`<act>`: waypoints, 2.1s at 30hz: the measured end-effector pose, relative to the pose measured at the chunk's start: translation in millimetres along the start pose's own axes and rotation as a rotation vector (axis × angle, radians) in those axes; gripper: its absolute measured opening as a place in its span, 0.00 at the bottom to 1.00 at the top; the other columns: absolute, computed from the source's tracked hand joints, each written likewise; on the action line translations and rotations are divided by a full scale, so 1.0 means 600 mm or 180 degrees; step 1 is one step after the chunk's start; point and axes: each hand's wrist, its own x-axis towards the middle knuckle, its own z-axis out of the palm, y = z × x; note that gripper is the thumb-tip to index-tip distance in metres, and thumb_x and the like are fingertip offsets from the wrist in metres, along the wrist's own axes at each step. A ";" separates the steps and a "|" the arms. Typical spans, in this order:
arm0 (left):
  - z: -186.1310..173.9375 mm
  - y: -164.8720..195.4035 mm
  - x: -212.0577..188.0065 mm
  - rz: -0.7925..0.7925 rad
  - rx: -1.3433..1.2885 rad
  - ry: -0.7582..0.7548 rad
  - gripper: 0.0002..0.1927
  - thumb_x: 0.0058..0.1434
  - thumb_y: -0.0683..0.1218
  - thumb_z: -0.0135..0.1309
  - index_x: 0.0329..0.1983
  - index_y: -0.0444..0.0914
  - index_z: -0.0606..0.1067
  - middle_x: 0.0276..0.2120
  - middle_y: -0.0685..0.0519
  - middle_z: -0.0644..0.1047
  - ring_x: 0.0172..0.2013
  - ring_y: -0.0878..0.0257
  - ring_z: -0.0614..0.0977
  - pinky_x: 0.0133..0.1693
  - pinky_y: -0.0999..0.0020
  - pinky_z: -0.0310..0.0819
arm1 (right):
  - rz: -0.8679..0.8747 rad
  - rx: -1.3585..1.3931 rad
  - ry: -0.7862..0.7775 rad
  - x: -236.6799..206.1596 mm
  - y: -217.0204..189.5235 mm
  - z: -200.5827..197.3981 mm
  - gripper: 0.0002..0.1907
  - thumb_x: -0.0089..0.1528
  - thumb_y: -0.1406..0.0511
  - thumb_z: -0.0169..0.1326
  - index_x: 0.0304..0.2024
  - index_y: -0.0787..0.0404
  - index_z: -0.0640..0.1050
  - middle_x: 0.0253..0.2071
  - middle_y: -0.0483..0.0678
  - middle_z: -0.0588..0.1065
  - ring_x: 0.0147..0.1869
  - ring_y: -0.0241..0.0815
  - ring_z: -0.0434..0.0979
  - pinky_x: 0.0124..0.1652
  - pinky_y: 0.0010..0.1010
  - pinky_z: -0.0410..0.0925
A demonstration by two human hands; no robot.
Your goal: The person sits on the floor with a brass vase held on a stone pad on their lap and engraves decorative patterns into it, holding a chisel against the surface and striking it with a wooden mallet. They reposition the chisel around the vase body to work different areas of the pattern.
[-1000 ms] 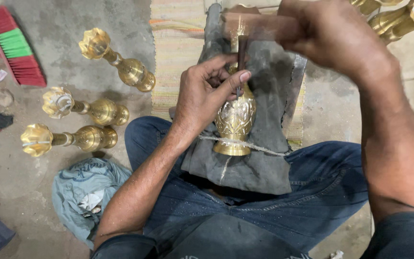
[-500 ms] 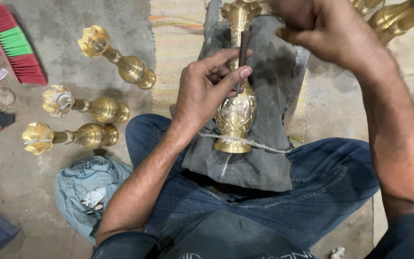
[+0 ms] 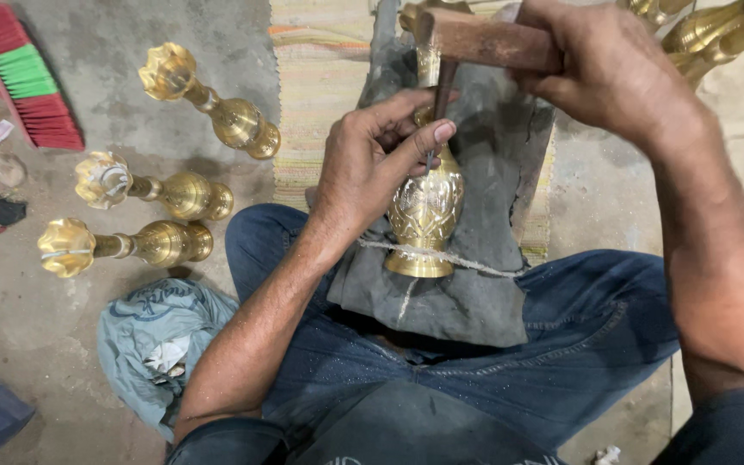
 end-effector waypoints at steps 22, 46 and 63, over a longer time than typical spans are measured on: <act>-0.003 0.005 -0.004 -0.0064 -0.0068 -0.0109 0.22 0.70 0.50 0.60 0.66 0.43 0.76 0.23 0.61 0.76 0.28 0.77 0.77 0.31 0.77 0.76 | -0.0150 0.0071 -0.0072 0.002 -0.008 -0.007 0.12 0.61 0.71 0.64 0.45 0.68 0.76 0.33 0.49 0.74 0.38 0.40 0.76 0.35 0.34 0.70; -0.002 -0.012 0.001 0.0076 -0.0115 0.0018 0.17 0.68 0.45 0.61 0.58 0.37 0.78 0.24 0.59 0.78 0.27 0.75 0.83 0.31 0.79 0.83 | -0.0032 -0.1125 -0.0428 0.000 -0.056 -0.045 0.14 0.61 0.67 0.66 0.45 0.67 0.79 0.31 0.57 0.77 0.34 0.51 0.79 0.33 0.41 0.70; -0.007 -0.006 0.005 0.0116 -0.0005 -0.0199 0.19 0.71 0.48 0.59 0.63 0.40 0.76 0.24 0.62 0.77 0.29 0.77 0.82 0.32 0.80 0.84 | 0.0197 -0.0906 -0.0262 -0.013 -0.047 -0.049 0.09 0.63 0.67 0.64 0.39 0.68 0.79 0.28 0.55 0.75 0.30 0.46 0.78 0.29 0.39 0.68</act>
